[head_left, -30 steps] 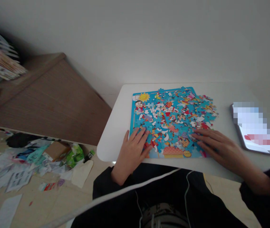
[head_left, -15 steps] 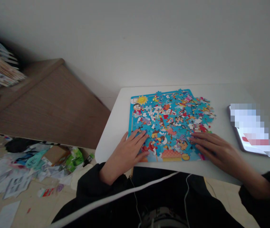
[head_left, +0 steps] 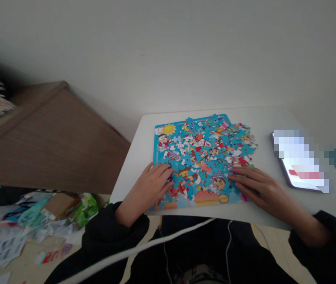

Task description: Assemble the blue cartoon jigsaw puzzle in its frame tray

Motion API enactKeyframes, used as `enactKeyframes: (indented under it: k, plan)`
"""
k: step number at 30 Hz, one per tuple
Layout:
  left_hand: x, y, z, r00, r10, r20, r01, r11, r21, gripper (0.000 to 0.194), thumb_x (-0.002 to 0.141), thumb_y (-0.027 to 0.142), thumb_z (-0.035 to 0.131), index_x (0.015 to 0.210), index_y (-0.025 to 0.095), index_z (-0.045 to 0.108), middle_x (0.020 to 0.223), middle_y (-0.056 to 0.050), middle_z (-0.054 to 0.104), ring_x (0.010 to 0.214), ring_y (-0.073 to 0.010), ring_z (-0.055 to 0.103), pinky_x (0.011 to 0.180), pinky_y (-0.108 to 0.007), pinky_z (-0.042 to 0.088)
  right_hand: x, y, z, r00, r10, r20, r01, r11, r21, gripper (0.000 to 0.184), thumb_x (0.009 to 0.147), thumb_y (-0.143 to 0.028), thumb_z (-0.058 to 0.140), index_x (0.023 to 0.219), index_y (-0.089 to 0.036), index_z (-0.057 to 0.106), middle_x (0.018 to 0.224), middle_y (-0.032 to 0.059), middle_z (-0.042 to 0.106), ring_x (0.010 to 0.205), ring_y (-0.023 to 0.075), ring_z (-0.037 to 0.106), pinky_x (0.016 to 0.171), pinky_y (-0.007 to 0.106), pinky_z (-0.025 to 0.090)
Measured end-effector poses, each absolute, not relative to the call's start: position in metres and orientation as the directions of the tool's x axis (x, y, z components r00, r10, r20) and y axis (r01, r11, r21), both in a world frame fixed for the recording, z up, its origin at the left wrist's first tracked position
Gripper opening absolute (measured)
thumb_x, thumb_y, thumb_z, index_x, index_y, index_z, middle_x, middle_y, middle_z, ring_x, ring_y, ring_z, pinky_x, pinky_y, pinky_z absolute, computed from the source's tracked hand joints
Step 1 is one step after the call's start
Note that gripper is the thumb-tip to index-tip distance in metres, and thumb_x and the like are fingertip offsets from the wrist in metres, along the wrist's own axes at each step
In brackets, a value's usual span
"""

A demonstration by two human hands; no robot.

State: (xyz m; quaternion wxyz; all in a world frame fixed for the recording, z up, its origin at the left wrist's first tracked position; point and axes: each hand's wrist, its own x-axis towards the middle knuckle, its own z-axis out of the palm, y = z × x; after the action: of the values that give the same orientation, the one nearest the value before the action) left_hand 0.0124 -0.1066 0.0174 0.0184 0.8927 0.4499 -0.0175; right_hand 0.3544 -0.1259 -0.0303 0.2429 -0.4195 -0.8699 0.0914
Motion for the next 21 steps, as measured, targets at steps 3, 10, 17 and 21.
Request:
enactKeyframes:
  k: [3,10,17,21]
  plan:
    - [0.019,-0.1,0.018,0.6,0.799,-0.034,0.798,-0.601,-0.029,0.038,0.098,0.038,0.035,0.123,0.017,0.055,0.121,-0.012,0.06,0.111,-0.0253,0.056,0.099,-0.047,0.039,0.354,-0.126,-0.03,-0.53,0.773,0.349,0.683,0.633,-0.365,0.031,0.092,-0.025,0.046,0.117,-0.026,0.064,0.121,0.006,0.064,0.113,0.0217,0.058,0.095,0.042,0.051]
    - [0.029,-0.092,0.017,0.624,0.78,-0.044,0.776,-0.625,-0.085,0.036,0.097,0.037,0.038,0.118,0.015,0.057,0.105,-0.011,0.06,0.094,-0.0238,0.056,0.085,-0.039,0.046,0.355,-0.126,-0.031,-0.549,0.758,0.352,0.689,0.649,-0.323,0.03,0.092,-0.023,0.047,0.117,-0.024,0.064,0.122,0.006,0.064,0.113,0.0205,0.058,0.095,0.041,0.05]
    - [0.021,-0.078,0.034,0.736,0.658,-0.16,0.669,-0.743,0.023,0.033,0.097,0.04,0.037,0.111,0.02,0.06,0.095,-0.006,0.062,0.089,-0.0212,0.058,0.08,-0.035,0.047,0.356,-0.127,-0.032,-0.546,0.759,0.354,0.683,0.648,-0.337,0.031,0.091,-0.022,0.049,0.118,-0.024,0.063,0.123,0.0064,0.063,0.116,0.0209,0.056,0.097,0.041,0.049]
    - [0.023,-0.051,0.048,0.787,0.603,-0.134,0.614,-0.787,0.06,0.039,0.099,0.042,0.031,0.108,0.019,0.062,0.099,-0.006,0.064,0.092,-0.0189,0.059,0.086,-0.033,0.045,0.355,-0.127,-0.032,-0.547,0.753,0.367,0.679,0.655,-0.331,0.03,0.091,-0.022,0.048,0.117,-0.025,0.064,0.122,0.006,0.064,0.115,0.0209,0.057,0.096,0.04,0.05]
